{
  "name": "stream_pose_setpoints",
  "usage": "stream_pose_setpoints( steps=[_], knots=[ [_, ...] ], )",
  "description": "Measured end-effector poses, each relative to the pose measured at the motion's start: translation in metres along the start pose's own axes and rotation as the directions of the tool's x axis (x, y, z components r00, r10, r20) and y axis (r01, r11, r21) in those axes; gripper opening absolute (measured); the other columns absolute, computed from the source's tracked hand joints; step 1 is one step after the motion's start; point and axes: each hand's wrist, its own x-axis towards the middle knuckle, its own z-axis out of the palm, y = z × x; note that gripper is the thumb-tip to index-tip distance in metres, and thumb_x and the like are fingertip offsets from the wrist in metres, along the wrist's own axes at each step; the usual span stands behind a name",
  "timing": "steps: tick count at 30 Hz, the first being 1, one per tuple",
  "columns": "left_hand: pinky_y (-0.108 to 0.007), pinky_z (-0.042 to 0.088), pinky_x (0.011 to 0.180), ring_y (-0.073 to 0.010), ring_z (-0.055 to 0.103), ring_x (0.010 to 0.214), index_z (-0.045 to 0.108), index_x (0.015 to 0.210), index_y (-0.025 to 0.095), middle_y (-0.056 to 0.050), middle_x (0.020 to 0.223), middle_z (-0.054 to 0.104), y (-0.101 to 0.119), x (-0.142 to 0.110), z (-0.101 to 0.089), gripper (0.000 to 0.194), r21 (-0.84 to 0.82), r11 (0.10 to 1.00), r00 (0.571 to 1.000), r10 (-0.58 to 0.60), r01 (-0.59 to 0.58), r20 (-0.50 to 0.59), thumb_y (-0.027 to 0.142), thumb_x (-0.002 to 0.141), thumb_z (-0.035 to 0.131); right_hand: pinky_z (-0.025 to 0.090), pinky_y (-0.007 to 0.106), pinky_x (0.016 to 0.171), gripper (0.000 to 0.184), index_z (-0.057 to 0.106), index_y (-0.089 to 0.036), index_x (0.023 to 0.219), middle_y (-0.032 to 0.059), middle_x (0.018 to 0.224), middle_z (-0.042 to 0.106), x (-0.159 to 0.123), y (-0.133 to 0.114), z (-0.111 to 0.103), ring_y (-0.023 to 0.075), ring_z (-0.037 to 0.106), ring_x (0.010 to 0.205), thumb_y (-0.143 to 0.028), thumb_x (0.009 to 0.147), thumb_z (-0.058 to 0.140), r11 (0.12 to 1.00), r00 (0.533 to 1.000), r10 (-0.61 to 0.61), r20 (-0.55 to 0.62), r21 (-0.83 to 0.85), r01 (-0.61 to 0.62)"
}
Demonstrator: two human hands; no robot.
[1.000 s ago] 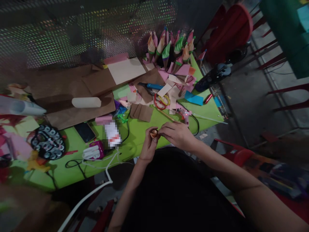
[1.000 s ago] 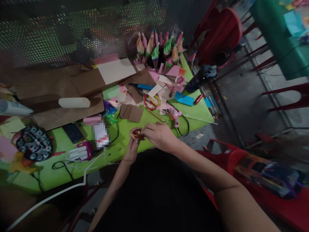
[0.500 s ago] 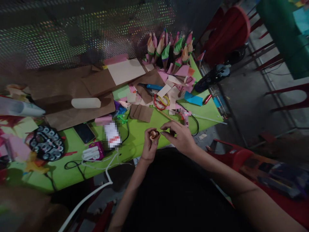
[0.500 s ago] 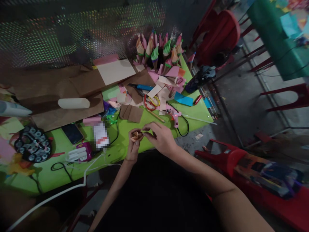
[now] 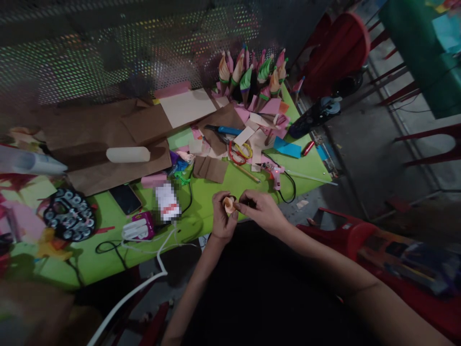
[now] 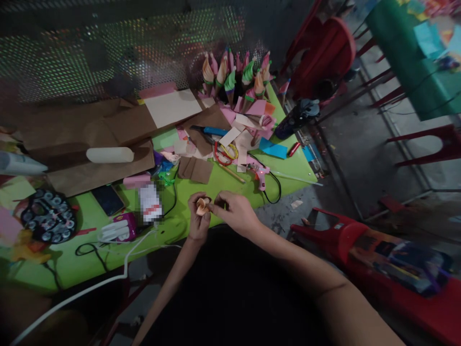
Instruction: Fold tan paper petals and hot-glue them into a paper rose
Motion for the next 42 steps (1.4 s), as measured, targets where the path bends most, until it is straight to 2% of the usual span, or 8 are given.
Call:
stream_pose_setpoints(
  steps=[5,10,15,26,30,34,37,42],
  knots=[
    [-0.038,0.042,0.091,-0.0224,0.050,0.096,0.049,0.121,0.022,-0.007,0.105,0.049,0.000,-0.001,-0.001,0.054,-0.049,0.999,1.000,0.005,-0.005,-0.004,0.063,0.085,0.054,0.044,0.026,0.064,0.015,0.066,-0.019,0.086,0.0037,0.080,0.067,-0.004,-0.005,-0.004,0.0155,0.062,0.072,-0.027,0.093,0.056,0.977,0.971,-0.190,-0.145,-0.126,0.172],
    [-0.039,0.043,0.091,-0.0231,0.050,0.098,0.048,0.122,0.023,-0.007,0.108,0.048,0.008,-0.002,-0.003,0.050,-0.053,0.998,1.000,-0.013,0.013,0.012,0.060,0.088,0.052,0.041,0.029,0.065,0.027,0.071,-0.023,0.106,0.0059,0.090,0.069,-0.008,-0.010,-0.008,0.0169,0.061,0.077,-0.018,0.096,0.047,0.842,0.901,-0.434,-0.019,-0.365,0.398],
    [-0.039,0.043,0.090,-0.0227,0.049,0.098,0.049,0.122,0.023,-0.008,0.110,0.047,0.011,-0.001,-0.004,0.047,-0.047,0.999,1.000,0.006,-0.006,-0.003,0.058,0.091,0.051,0.034,0.031,0.063,0.029,0.071,-0.020,0.108,0.0053,0.087,0.070,-0.008,-0.016,-0.004,0.0165,0.057,0.070,-0.013,0.090,0.049,0.777,0.925,-0.373,0.068,-0.522,0.352],
    [-0.035,0.046,0.088,-0.0208,0.051,0.097,0.054,0.117,0.023,-0.006,0.107,0.049,-0.005,0.001,0.000,0.045,-0.123,0.992,0.998,0.013,-0.022,-0.067,0.058,0.088,0.056,0.036,0.029,0.066,0.035,0.069,-0.021,0.114,0.0050,0.089,0.068,0.000,-0.011,0.001,0.0168,0.059,0.075,-0.011,0.085,0.052,0.833,0.968,-0.212,0.133,-0.493,0.250],
    [-0.033,0.047,0.085,-0.0196,0.052,0.095,0.054,0.116,0.024,-0.006,0.106,0.051,-0.008,0.003,0.000,0.042,-0.122,0.992,0.992,0.031,-0.046,-0.122,0.057,0.089,0.057,0.042,0.026,0.068,0.034,0.066,-0.022,0.115,0.0056,0.097,0.067,0.003,-0.010,-0.006,0.0159,0.061,0.079,-0.012,0.086,0.051,0.936,0.967,-0.215,0.138,-0.254,0.244],
    [-0.034,0.047,0.084,-0.0191,0.053,0.093,0.052,0.117,0.024,-0.006,0.106,0.049,-0.008,0.008,-0.001,0.044,-0.036,0.988,0.983,0.145,-0.150,-0.116,0.058,0.090,0.053,0.043,0.024,0.064,0.017,0.066,-0.020,0.101,0.0042,0.091,0.067,0.005,-0.008,-0.011,0.0132,0.058,0.070,-0.022,0.090,0.054,0.990,0.991,-0.136,-0.008,0.027,0.136],
    [-0.035,0.047,0.083,-0.0199,0.052,0.095,0.050,0.119,0.023,-0.007,0.107,0.048,-0.008,0.009,-0.001,0.042,0.050,0.975,0.970,0.220,-0.216,-0.105,0.054,0.091,0.053,0.038,0.023,0.058,0.017,0.061,-0.019,0.079,-0.0001,0.072,0.063,0.008,-0.005,-0.008,0.0114,0.052,0.061,-0.033,0.088,0.060,0.998,0.999,-0.031,-0.016,0.051,0.031],
    [-0.038,0.047,0.086,-0.0229,0.051,0.102,0.047,0.123,0.022,-0.008,0.108,0.049,-0.009,0.012,-0.004,0.041,0.270,0.901,0.931,0.364,-0.341,-0.040,0.046,0.090,0.056,0.030,0.023,0.052,0.026,0.056,-0.018,0.066,-0.0040,0.058,0.055,0.010,-0.004,0.000,0.0096,0.046,0.053,-0.036,0.085,0.061,0.992,0.992,0.099,0.072,0.066,-0.104]
  ],
)
